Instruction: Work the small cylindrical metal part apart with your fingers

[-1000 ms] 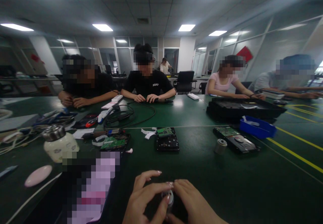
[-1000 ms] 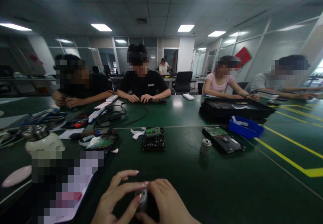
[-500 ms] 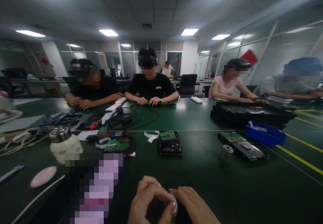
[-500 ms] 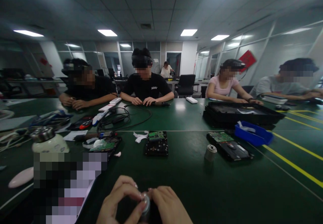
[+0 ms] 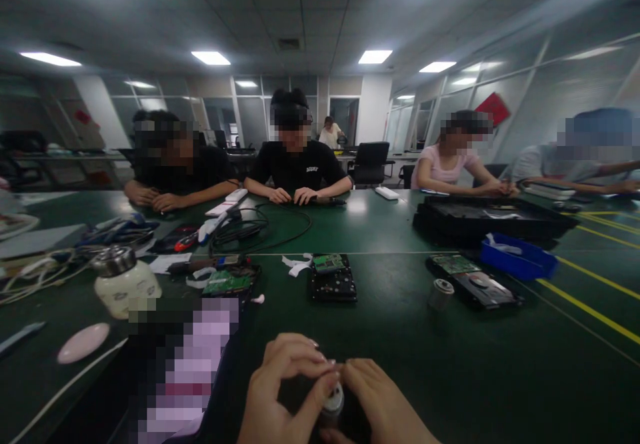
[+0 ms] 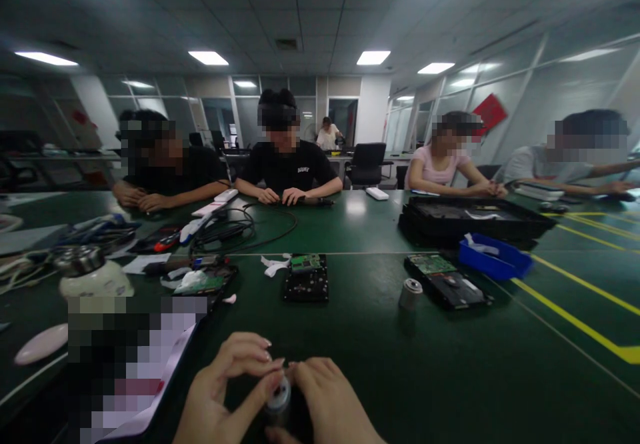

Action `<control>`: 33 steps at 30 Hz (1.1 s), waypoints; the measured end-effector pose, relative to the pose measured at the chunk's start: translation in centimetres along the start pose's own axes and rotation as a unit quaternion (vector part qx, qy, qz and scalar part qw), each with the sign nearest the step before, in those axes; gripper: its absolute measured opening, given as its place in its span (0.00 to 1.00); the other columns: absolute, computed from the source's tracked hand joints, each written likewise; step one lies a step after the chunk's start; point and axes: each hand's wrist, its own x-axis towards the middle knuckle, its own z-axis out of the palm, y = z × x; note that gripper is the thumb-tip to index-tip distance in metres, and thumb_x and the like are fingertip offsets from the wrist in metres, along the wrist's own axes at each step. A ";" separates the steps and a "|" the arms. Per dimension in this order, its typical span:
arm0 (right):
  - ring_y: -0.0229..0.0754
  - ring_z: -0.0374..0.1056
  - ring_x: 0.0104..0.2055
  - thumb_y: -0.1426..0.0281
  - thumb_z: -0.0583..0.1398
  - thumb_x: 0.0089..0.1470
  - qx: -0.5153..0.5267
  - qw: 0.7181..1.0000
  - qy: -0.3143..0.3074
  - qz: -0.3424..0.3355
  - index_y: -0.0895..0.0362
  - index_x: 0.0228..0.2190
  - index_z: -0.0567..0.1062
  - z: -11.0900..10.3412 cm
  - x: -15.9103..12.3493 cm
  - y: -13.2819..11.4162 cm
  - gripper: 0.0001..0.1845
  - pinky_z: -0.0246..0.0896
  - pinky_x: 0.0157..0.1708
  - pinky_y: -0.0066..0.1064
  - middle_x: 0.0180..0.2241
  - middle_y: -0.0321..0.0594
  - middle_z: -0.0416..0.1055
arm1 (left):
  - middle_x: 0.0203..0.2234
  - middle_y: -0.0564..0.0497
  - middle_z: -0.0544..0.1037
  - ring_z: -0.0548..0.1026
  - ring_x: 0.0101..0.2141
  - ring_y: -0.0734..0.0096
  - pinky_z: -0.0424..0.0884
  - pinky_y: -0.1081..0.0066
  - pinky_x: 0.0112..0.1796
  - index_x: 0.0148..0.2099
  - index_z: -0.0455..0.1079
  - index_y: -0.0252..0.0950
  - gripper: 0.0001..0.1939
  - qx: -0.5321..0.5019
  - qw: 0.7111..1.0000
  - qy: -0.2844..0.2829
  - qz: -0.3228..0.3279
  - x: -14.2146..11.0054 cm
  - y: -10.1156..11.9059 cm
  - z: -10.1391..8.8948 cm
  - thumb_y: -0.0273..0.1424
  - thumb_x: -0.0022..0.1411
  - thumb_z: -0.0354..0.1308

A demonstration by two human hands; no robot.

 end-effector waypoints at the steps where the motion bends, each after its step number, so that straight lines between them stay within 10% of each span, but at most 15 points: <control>1: 0.51 0.68 0.41 0.68 0.67 0.42 0.003 1.000 -0.005 0.006 0.63 0.42 0.73 -0.1 0.0 -0.1 0.23 0.63 0.44 0.40 0.39 0.48 0.74 | 0.32 0.52 0.79 0.76 0.39 0.62 0.74 0.63 0.40 0.35 0.76 0.42 0.02 0.014 0.999 0.013 -0.028 0.2 -0.4 -0.1 0.30 0.58 0.62; 7: 0.52 0.67 0.49 0.67 0.67 0.44 0.022 0.999 -0.042 0.026 0.63 0.49 0.71 -0.8 0.0 -0.5 0.30 0.59 0.50 0.40 0.48 0.49 0.72 | 0.41 0.52 0.82 0.72 0.50 0.50 0.61 0.44 0.50 0.40 0.77 0.44 0.07 0.169 0.970 -0.021 -0.175 1.1 -3.2 -0.4 0.31 0.58 0.61; 15: 0.52 0.64 0.54 0.64 0.66 0.46 0.007 0.999 -0.044 0.008 0.60 0.48 0.72 -1.2 0.0 -0.6 0.27 0.58 0.53 0.42 0.52 0.50 0.69 | 0.41 0.55 0.83 0.70 0.53 0.49 0.57 0.40 0.52 0.41 0.77 0.46 0.08 0.199 0.962 -0.065 -0.176 0.9 -3.6 -0.2 0.31 0.59 0.60; 21: 0.53 0.63 0.55 0.62 0.66 0.47 -0.013 0.999 -0.050 0.015 0.61 0.45 0.75 -1.4 0.2 -0.8 0.24 0.56 0.55 0.42 0.52 0.50 0.69 | 0.43 0.50 0.81 0.76 0.47 0.59 0.74 0.57 0.45 0.44 0.76 0.44 0.09 0.079 0.996 0.040 -0.023 0.1 -1.6 -0.4 0.33 0.62 0.58; 33: 0.54 0.63 0.55 0.65 0.64 0.49 -0.041 0.995 -0.086 -0.003 0.63 0.50 0.73 -2.1 0.6 -1.5 0.27 0.57 0.54 0.44 0.53 0.54 0.68 | 0.39 0.52 0.81 0.79 0.41 0.68 0.77 0.73 0.42 0.45 0.74 0.42 0.12 -0.038 0.996 -0.053 0.053 -0.8 -0.1 -0.3 0.24 0.59 0.61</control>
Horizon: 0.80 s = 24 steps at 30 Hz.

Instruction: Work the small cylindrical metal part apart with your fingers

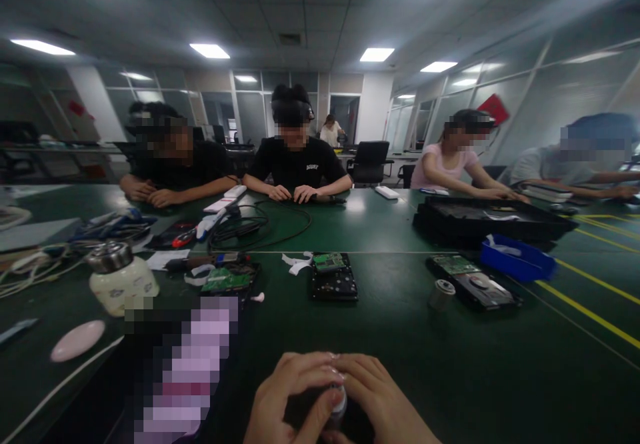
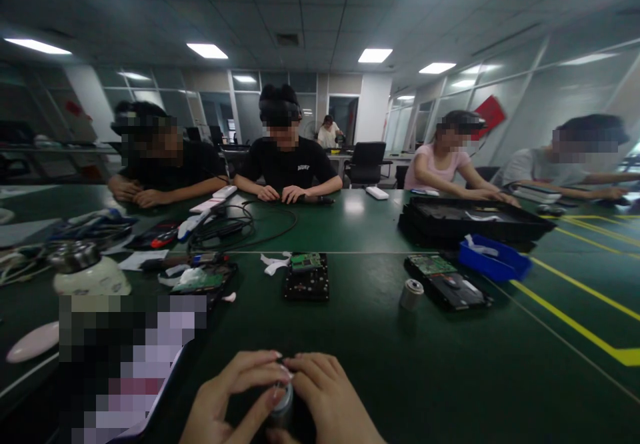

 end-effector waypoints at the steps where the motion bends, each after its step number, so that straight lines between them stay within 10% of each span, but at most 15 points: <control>1: 0.54 0.63 0.55 0.65 0.64 0.48 0.001 1.000 0.003 -0.003 0.62 0.50 0.73 0.1 0.0 0.1 0.27 0.58 0.54 0.44 0.53 0.54 0.68 | 0.39 0.52 0.81 0.79 0.40 0.68 0.77 0.73 0.41 0.45 0.74 0.42 0.12 -0.006 1.000 -0.003 0.003 0.0 0.1 0.0 0.23 0.59 0.61; 24: 0.54 0.64 0.54 0.68 0.61 0.48 -0.006 0.999 0.040 -0.003 0.61 0.46 0.74 0.4 -0.4 -0.2 0.22 0.56 0.54 0.47 0.52 0.52 0.69 | 0.28 0.52 0.77 0.71 0.33 0.65 0.71 0.66 0.35 0.38 0.68 0.40 0.10 -0.004 1.000 -0.016 0.003 0.6 1.5 -0.3 0.19 0.56 0.56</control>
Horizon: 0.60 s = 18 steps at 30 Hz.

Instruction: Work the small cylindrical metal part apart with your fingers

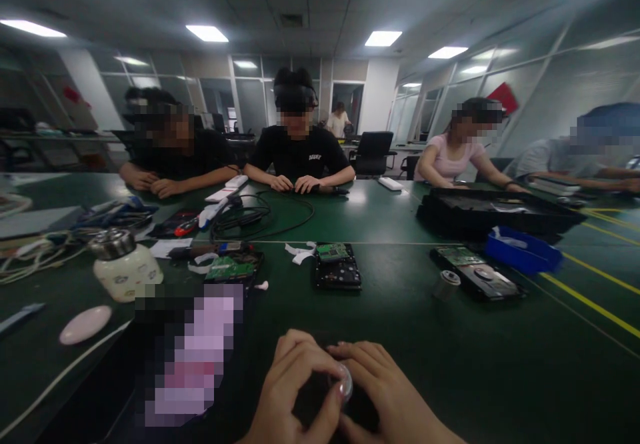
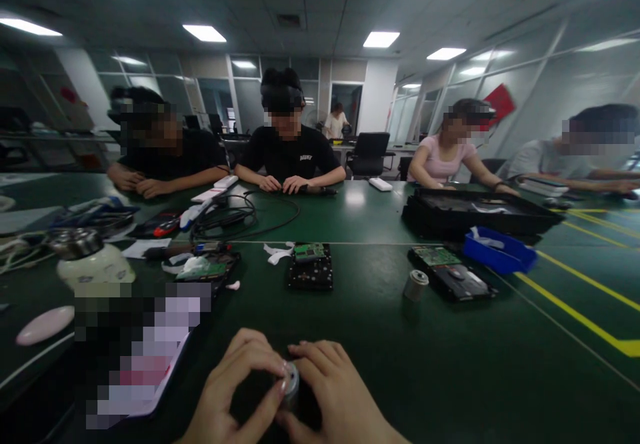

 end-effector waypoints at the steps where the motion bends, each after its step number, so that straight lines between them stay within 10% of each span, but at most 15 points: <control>1: 0.54 0.64 0.54 0.68 0.60 0.48 -0.003 1.000 -0.002 -0.002 0.61 0.47 0.74 0.0 0.0 -0.1 0.22 0.56 0.54 0.47 0.52 0.53 0.69 | 0.28 0.52 0.76 0.71 0.33 0.65 0.70 0.66 0.35 0.37 0.68 0.40 0.10 0.005 1.000 0.010 -0.010 0.0 0.2 0.0 0.20 0.55 0.56; 9: 0.52 0.64 0.53 0.67 0.59 0.51 -0.019 1.000 0.017 -0.005 0.60 0.49 0.71 -0.1 -0.2 -0.8 0.23 0.55 0.54 0.46 0.52 0.51 0.69 | 0.43 0.46 0.72 0.68 0.45 0.55 0.67 0.59 0.43 0.43 0.76 0.47 0.14 0.055 0.995 0.013 -0.080 -0.6 0.2 0.0 0.27 0.56 0.59; 18: 0.51 0.64 0.54 0.66 0.59 0.53 -0.022 1.000 0.021 -0.002 0.60 0.50 0.71 -0.2 -0.3 -0.9 0.23 0.55 0.54 0.44 0.53 0.49 0.69 | 0.36 0.48 0.74 0.69 0.42 0.58 0.68 0.61 0.42 0.37 0.79 0.44 0.07 0.110 0.984 0.040 -0.137 0.7 -0.5 -0.8 0.34 0.60 0.59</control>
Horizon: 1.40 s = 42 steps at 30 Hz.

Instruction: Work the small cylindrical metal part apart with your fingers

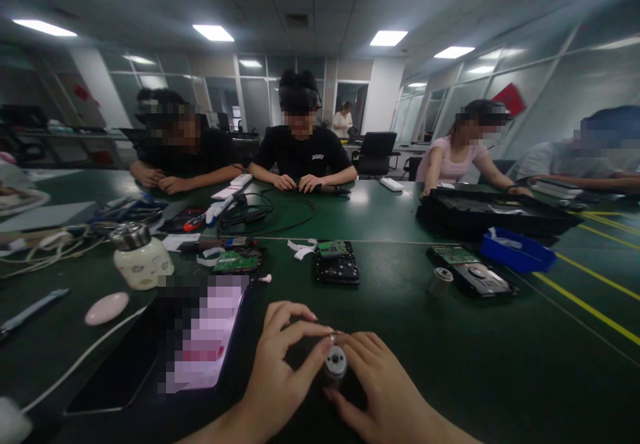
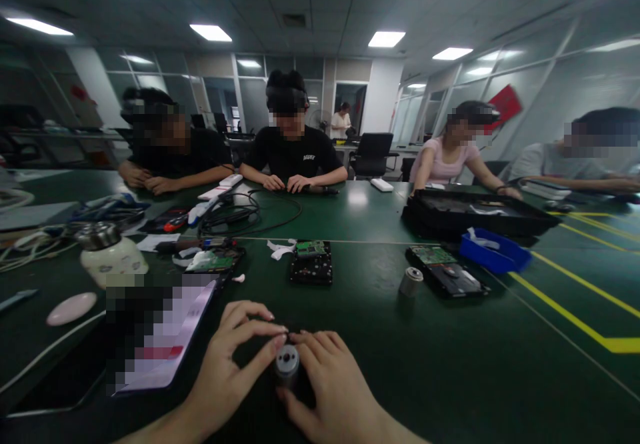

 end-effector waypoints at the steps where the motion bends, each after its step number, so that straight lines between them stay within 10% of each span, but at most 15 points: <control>1: 0.51 0.64 0.54 0.66 0.59 0.53 0.001 1.000 -0.002 0.005 0.60 0.50 0.71 0.0 0.0 0.0 0.23 0.54 0.55 0.44 0.53 0.49 0.69 | 0.35 0.48 0.74 0.69 0.41 0.59 0.67 0.61 0.42 0.38 0.79 0.44 0.08 0.032 0.999 0.019 -0.012 0.4 -0.5 -0.1 0.35 0.61 0.59; 9: 0.54 0.63 0.54 0.64 0.60 0.53 0.004 0.999 -0.022 0.031 0.60 0.52 0.71 -0.3 0.0 -0.3 0.25 0.54 0.55 0.47 0.54 0.49 0.68 | 0.25 0.50 0.74 0.68 0.32 0.59 0.65 0.62 0.33 0.33 0.81 0.48 0.05 0.151 0.986 0.008 -0.066 1.2 -4.6 0.1 0.35 0.56 0.63; 34: 0.52 0.63 0.54 0.68 0.59 0.51 0.014 1.000 -0.011 0.000 0.60 0.48 0.71 0.3 0.0 0.4 0.22 0.54 0.55 0.45 0.52 0.51 0.69 | 0.31 0.50 0.75 0.68 0.39 0.61 0.67 0.63 0.40 0.38 0.76 0.41 0.06 -0.094 0.989 -0.099 0.052 -0.5 0.1 0.0 0.26 0.60 0.59; 42: 0.49 0.65 0.49 0.74 0.54 0.47 0.148 0.972 0.158 -0.097 0.55 0.53 0.61 0.2 -0.9 1.1 0.29 0.60 0.48 0.41 0.47 0.46 0.69 | 0.44 0.48 0.72 0.68 0.46 0.57 0.68 0.57 0.48 0.56 0.60 0.42 0.32 -0.091 0.978 -0.184 0.019 -1.2 -0.1 0.1 0.24 0.49 0.64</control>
